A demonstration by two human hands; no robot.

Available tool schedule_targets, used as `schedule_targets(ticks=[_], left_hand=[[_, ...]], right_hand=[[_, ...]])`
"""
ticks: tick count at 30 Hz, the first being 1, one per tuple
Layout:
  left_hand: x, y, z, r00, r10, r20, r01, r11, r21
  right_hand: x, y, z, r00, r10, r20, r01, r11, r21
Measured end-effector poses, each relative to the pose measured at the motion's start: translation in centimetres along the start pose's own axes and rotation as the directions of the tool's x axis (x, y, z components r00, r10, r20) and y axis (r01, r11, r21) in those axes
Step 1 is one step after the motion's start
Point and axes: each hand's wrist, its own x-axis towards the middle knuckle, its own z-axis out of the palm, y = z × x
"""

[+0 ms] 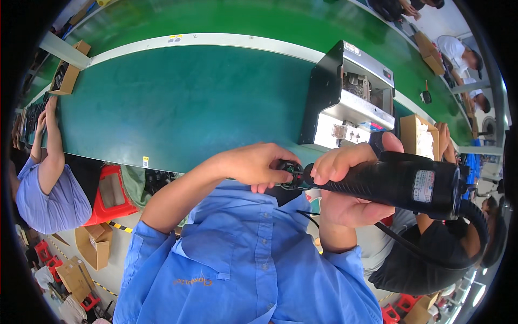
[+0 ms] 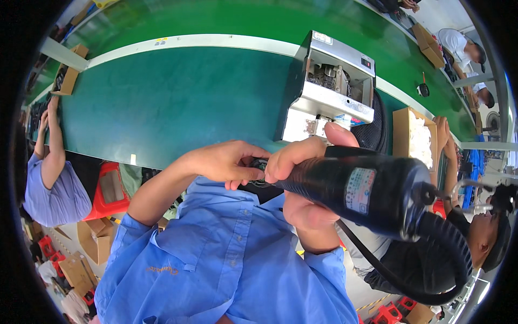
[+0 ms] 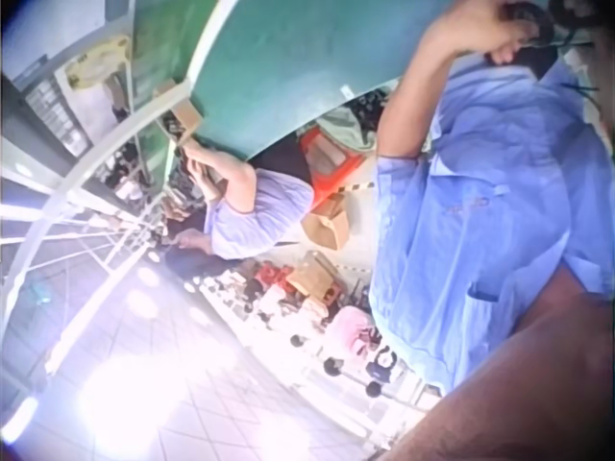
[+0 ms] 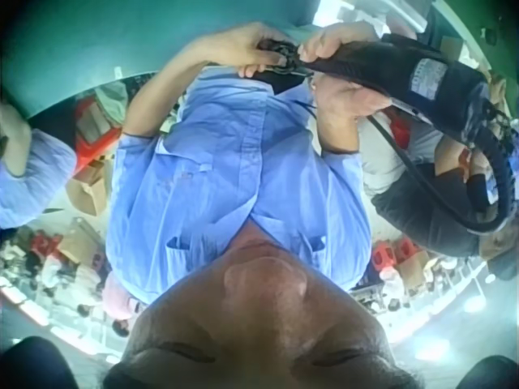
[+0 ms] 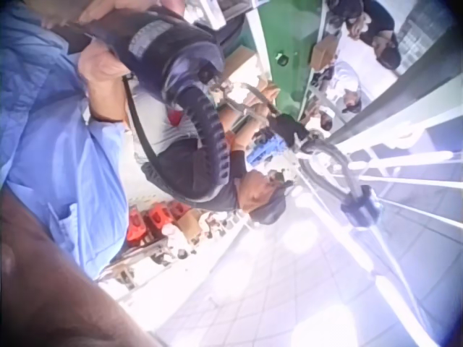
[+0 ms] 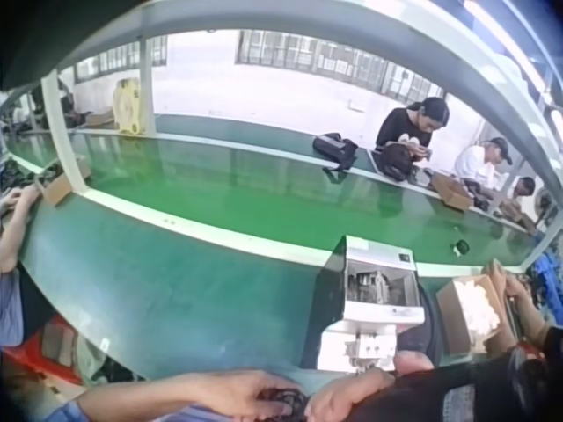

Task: Operating a component assembly machine and using a handheld power tool to assemble cooling fans on a production line.

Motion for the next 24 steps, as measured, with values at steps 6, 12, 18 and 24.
schedule_targets(ticks=[6,12,18,24], left_hand=[[0.1,0.2,-0.1,1.000,0.008,0.009,-0.008,1.000,0.007],[0.1,-0.3,0.2,1.000,-0.014,0.001,0.014,1.000,-0.013],[0.1,0.0,0.3,1.000,-0.007,0.019,0.008,1.000,-0.018],[0.3,-0.3,0.2,1.000,-0.007,0.007,0.007,0.998,-0.062]], right_hand=[[0.2,0.0,-0.5,0.998,-0.028,0.053,0.029,0.999,-0.015],[2.4,-2.1,-0.7,0.975,-0.219,0.037,0.213,0.970,0.118],[9.5,-5.1,-4.7,0.670,-0.737,-0.087,0.716,0.673,-0.184],[9.9,-3.0,-5.0,0.858,-0.499,-0.120,0.347,0.736,-0.581]])
